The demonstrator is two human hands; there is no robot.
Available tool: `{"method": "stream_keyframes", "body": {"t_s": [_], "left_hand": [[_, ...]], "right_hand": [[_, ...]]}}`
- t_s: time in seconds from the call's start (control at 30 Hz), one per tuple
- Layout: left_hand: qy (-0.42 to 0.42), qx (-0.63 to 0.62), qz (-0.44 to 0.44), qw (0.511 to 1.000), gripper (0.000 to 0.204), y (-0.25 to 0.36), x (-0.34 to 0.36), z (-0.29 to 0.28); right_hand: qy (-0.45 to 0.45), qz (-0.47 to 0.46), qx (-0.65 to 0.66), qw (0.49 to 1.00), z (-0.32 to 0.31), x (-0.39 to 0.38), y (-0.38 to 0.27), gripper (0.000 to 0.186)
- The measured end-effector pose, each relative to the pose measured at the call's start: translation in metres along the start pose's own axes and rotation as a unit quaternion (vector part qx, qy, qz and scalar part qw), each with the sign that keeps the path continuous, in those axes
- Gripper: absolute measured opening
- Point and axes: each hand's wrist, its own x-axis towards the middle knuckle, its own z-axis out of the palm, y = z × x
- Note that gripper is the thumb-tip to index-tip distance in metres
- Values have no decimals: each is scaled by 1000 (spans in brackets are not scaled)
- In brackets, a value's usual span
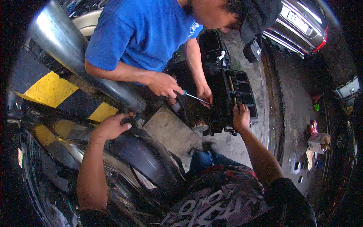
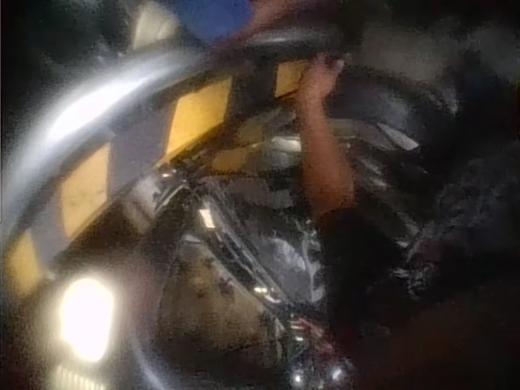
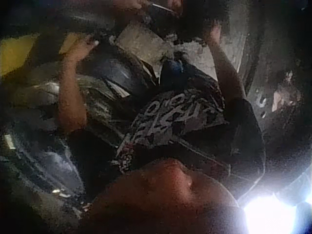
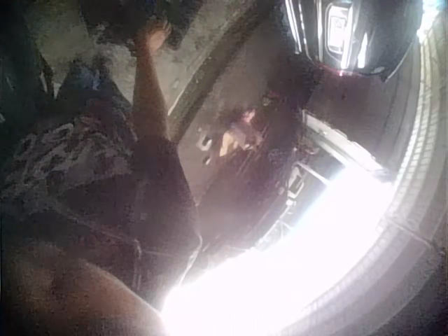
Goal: Collaboratively work on a large plastic mechanical housing using a screwdriver.
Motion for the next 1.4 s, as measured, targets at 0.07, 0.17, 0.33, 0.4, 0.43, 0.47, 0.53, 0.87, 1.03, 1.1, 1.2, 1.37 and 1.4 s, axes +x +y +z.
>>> {"method": "stream_keyframes", "body": {"t_s": [0.07,0.17,0.33,0.4,0.43,0.47,0.53,0.87,1.03,1.1,1.2,1.37,1.4], "left_hand": [[1,-2,1,1000,50,0,-1,1],[43,13,39,998,50,-3,-1,4],[38,24,59,997,49,-10,3,6],[40,19,54,998,48,-11,4,6],[33,27,51,998,48,-11,5,6],[39,18,52,998,48,-11,4,6],[18,-11,38,999,48,-10,3,5],[43,15,67,997,49,-12,4,7],[25,7,39,999,50,-9,4,7],[34,5,36,999,50,-6,1,5],[26,5,18,999,50,-3,0,3],[15,2,14,1000,50,-5,2,3],[31,8,35,999,50,-6,2,4]], "right_hand": [[-2,-5,6,1000,0,0,0,38],[12,-15,4,1000,1,0,0,37],[8,14,0,1000,2,1,1,37],[24,-14,-2,1000,3,1,0,36],[39,-4,-14,999,3,0,0,35],[42,-18,-10,999,3,0,-1,35],[37,5,-10,999,2,0,-3,36],[-19,27,-42,999,5,3,5,36],[17,-32,-25,999,7,4,5,35],[66,-92,-10,994,4,2,2,35],[23,-58,-5,998,-1,1,-1,35],[33,-77,-9,996,5,2,1,33],[34,-37,-14,999,8,2,2,34]]}}
